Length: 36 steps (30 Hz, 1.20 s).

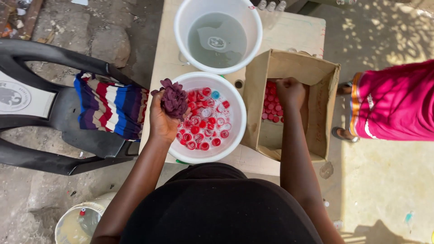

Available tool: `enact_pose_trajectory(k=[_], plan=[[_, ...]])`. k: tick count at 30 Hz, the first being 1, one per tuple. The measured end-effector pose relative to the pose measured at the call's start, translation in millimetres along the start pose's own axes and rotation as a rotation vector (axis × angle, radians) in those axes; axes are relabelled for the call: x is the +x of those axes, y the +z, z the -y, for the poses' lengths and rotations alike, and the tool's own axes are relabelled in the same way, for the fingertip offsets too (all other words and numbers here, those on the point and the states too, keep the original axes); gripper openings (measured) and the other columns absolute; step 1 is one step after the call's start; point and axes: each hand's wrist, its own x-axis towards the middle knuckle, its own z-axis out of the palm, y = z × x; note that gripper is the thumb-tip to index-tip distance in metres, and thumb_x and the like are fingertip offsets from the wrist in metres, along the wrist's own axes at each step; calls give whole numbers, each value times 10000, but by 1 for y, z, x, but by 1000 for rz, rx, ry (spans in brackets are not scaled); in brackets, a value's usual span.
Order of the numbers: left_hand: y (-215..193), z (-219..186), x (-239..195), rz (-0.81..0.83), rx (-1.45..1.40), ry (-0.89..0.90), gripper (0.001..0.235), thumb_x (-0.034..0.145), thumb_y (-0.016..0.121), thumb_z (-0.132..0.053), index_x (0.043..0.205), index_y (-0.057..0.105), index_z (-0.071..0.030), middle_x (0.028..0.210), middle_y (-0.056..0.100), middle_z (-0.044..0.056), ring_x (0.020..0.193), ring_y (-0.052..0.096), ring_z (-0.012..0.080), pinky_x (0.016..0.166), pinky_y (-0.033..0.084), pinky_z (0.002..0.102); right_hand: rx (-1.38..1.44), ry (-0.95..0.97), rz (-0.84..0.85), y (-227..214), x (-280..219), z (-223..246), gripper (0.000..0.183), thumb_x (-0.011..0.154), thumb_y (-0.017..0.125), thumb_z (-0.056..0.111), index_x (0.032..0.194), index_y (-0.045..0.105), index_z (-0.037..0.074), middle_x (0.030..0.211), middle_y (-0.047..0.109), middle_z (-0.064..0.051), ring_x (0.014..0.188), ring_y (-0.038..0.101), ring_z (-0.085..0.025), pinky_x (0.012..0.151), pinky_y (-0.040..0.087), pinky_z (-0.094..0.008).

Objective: Drying wet red bottle caps with a cloth and placing them into a cardboard box

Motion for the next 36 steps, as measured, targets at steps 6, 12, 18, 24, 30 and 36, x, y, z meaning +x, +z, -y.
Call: enact_pose_trajectory(k=[6, 12, 18, 24, 30, 36], plan=[[31, 12, -18, 261, 250, 50, 628, 929, 668, -519, 1383, 475, -131, 1308, 572, 108, 1263, 543, 268, 1078, 471, 549, 736, -405, 137, -41, -152, 143, 329, 993, 733, 97, 1302, 619, 90, 1080, 683, -116, 976, 619, -156, 815, 566, -298], [32, 17, -9, 762, 855, 70, 715, 1028, 494, -596, 1374, 592, 22, 1193, 677, 302, 1142, 664, 465, 1032, 478, 632, 1031, -35, 176, 20, -196, 137, 277, 844, 825, 35, 1064, 665, 89, 844, 719, -23, 687, 643, -77, 590, 525, -213], [-48, 85, 151, 264, 1907, 458, 453, 716, 792, -325, 1160, 741, -251, 1045, 709, 63, 991, 720, 289, 848, 580, 422, 1044, -42, 177, 23, -231, 122, 257, 838, 812, 1, 1008, 640, 87, 815, 699, -35, 681, 643, -78, 605, 536, -209], [-66, 116, 183, 342, 2041, 218, 377, 733, 752, -161, 1086, 774, -30, 1039, 747, 201, 1050, 721, 413, 924, 577, 531, 653, -541, 113, 64, -232, 89, 302, 669, 845, -15, 908, 675, 56, 827, 655, -177, 791, 680, -353, 683, 510, -425], [-27, 40, 75, 234, 1374, 399, 465, 761, 899, -262, 1137, 721, -54, 1013, 746, 169, 1030, 720, 393, 889, 564, 485, 750, -379, 126, 55, -231, 98, 284, 729, 802, -41, 984, 694, 20, 816, 694, -139, 821, 669, -180, 736, 547, -376], [-57, 75, 97, 411, 661, 434, 534, 794, 897, -85, 1285, 688, -61, 1167, 708, 139, 978, 710, 196, 870, 614, 359, 817, -298, 208, 50, -226, 99, 217, 759, 803, -40, 902, 663, 43, 651, 660, -102, 596, 649, -149, 539, 521, -320]])
